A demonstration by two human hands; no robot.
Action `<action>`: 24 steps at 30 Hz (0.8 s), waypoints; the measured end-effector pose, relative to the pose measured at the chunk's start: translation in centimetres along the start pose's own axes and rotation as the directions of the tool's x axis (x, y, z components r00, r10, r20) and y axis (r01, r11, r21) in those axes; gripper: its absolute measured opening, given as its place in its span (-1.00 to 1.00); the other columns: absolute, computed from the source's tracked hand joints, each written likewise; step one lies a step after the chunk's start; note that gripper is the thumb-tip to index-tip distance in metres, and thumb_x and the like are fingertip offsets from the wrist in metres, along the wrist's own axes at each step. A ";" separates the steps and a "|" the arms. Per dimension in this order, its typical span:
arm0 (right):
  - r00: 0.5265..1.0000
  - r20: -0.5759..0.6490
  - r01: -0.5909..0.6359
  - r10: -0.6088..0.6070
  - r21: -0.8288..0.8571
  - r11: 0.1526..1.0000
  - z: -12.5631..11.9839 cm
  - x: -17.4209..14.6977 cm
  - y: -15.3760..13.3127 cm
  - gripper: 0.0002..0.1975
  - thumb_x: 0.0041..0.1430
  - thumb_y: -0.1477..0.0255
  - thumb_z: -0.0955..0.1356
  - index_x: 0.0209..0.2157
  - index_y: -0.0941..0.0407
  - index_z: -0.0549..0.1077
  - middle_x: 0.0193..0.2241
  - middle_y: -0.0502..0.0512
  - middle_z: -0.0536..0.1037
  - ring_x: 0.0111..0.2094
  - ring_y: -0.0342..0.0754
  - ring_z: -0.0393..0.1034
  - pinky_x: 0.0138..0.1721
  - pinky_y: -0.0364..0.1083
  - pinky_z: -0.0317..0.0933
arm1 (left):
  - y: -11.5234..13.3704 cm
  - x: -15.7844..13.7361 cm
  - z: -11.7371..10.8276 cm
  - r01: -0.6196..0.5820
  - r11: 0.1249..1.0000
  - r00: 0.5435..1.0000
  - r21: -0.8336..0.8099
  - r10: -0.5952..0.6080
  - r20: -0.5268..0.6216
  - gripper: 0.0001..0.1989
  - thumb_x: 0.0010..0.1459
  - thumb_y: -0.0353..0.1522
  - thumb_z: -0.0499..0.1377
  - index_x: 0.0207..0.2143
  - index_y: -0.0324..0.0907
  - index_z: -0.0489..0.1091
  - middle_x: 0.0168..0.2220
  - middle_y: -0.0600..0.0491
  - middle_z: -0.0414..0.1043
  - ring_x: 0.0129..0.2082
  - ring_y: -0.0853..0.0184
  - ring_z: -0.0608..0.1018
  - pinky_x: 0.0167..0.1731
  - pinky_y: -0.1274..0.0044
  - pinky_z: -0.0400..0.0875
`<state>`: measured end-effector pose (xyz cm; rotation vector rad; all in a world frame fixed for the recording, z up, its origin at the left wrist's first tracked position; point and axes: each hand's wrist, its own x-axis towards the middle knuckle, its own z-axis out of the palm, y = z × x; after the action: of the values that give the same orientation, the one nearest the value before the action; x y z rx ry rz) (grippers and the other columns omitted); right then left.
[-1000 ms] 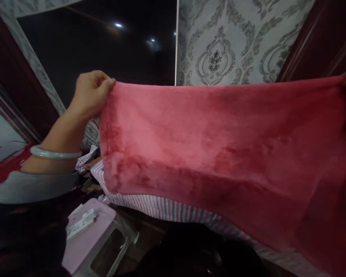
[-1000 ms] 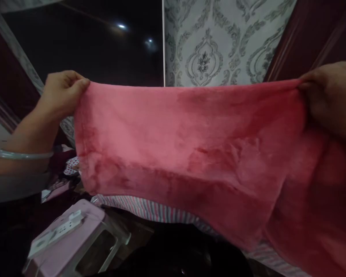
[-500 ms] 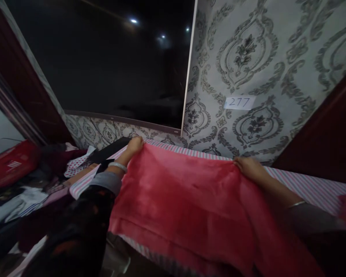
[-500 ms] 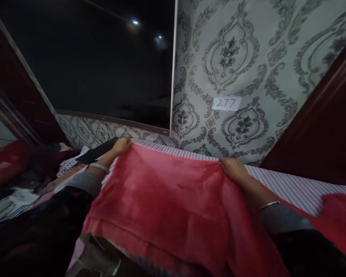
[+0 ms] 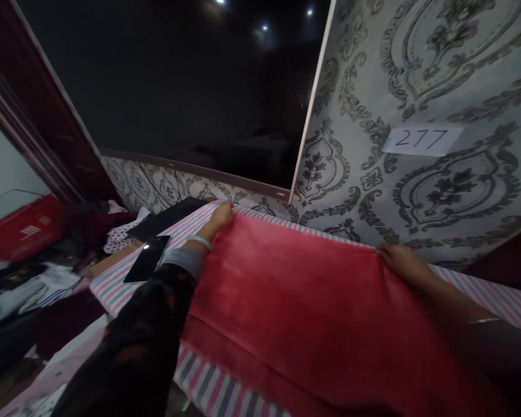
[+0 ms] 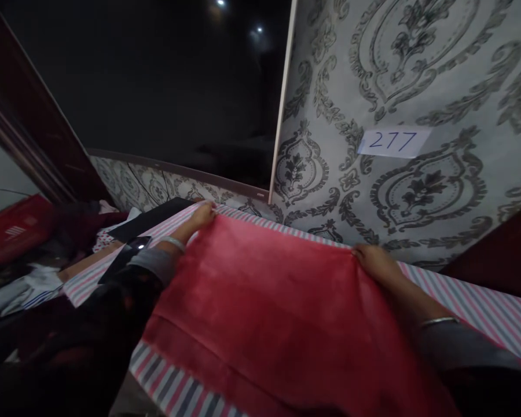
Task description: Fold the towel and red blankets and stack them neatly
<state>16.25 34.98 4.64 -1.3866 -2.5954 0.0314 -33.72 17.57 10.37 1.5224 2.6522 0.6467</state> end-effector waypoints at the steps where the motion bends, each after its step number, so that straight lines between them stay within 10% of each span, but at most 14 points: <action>1: 0.999 0.042 -0.026 0.027 -0.026 0.999 1.4 -0.1 -0.2 -0.74 0.31 0.50 0.24 -0.43 0.09 0.49 -0.36 0.21 0.62 -0.29 0.09 0.53 -0.28 -0.05 0.25 | -0.1 -0.3 1.0 0.008 1.000 0.999 0.002 -0.008 0.032 -0.65 0.18 -0.42 0.19 0.04 -0.26 0.44 0.01 -0.16 0.55 0.01 0.20 0.57 -0.04 0.53 0.39; 6: 0.989 0.116 -0.085 0.092 -0.059 0.995 4.5 -0.7 0.3 -0.72 0.32 0.50 0.19 -0.30 0.15 0.51 -0.27 0.28 0.63 -0.26 0.12 0.55 -0.29 -0.02 0.27 | -2.4 -3.3 2.7 0.058 0.998 0.987 0.004 -0.058 0.150 -0.66 0.16 -0.38 0.19 0.00 -0.23 0.48 -0.08 -0.12 0.59 -0.10 0.20 0.61 -0.16 0.54 0.42; 11: 0.993 0.007 0.116 -0.116 -0.021 0.993 2.4 -1.8 -1.4 -0.69 0.25 0.42 0.22 -0.16 0.21 0.55 -0.15 0.47 0.59 -0.14 0.29 0.51 -0.17 0.13 0.33 | -5.7 -8.4 0.4 0.096 0.995 0.976 -0.029 -0.088 0.197 -0.67 0.15 -0.33 0.19 -0.04 -0.23 0.50 -0.10 -0.09 0.59 -0.13 0.21 0.60 -0.17 0.53 0.41; 18: 0.903 -0.055 0.428 -0.426 0.209 0.880 1.2 -16.2 -11.1 -0.61 0.34 0.21 0.21 0.05 -0.01 0.51 0.05 0.18 0.54 0.03 0.24 0.45 0.05 0.23 0.35 | -9.3 -18.0 -1.6 0.133 0.984 0.980 -0.116 -0.114 0.162 -0.67 0.12 -0.28 0.15 -0.08 -0.19 0.47 -0.33 0.04 0.53 -0.30 0.27 0.54 -0.27 0.52 0.37; 24: 0.920 -0.065 0.391 -0.386 0.165 0.905 0.6 -24.9 -11.5 -0.51 0.30 0.05 0.26 0.07 0.05 0.50 0.02 0.23 0.55 -0.02 0.25 0.46 -0.04 0.22 0.41 | -10.1 -22.7 -2.3 0.174 0.969 0.982 -0.175 -0.157 0.106 -0.76 0.13 -0.19 0.06 -0.43 -0.15 0.37 -0.55 0.13 0.29 -0.44 0.31 0.40 -0.43 0.52 0.26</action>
<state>20.18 8.07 1.28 -0.7865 -2.7163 0.1737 -30.57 -6.48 4.56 1.2370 2.5360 0.7656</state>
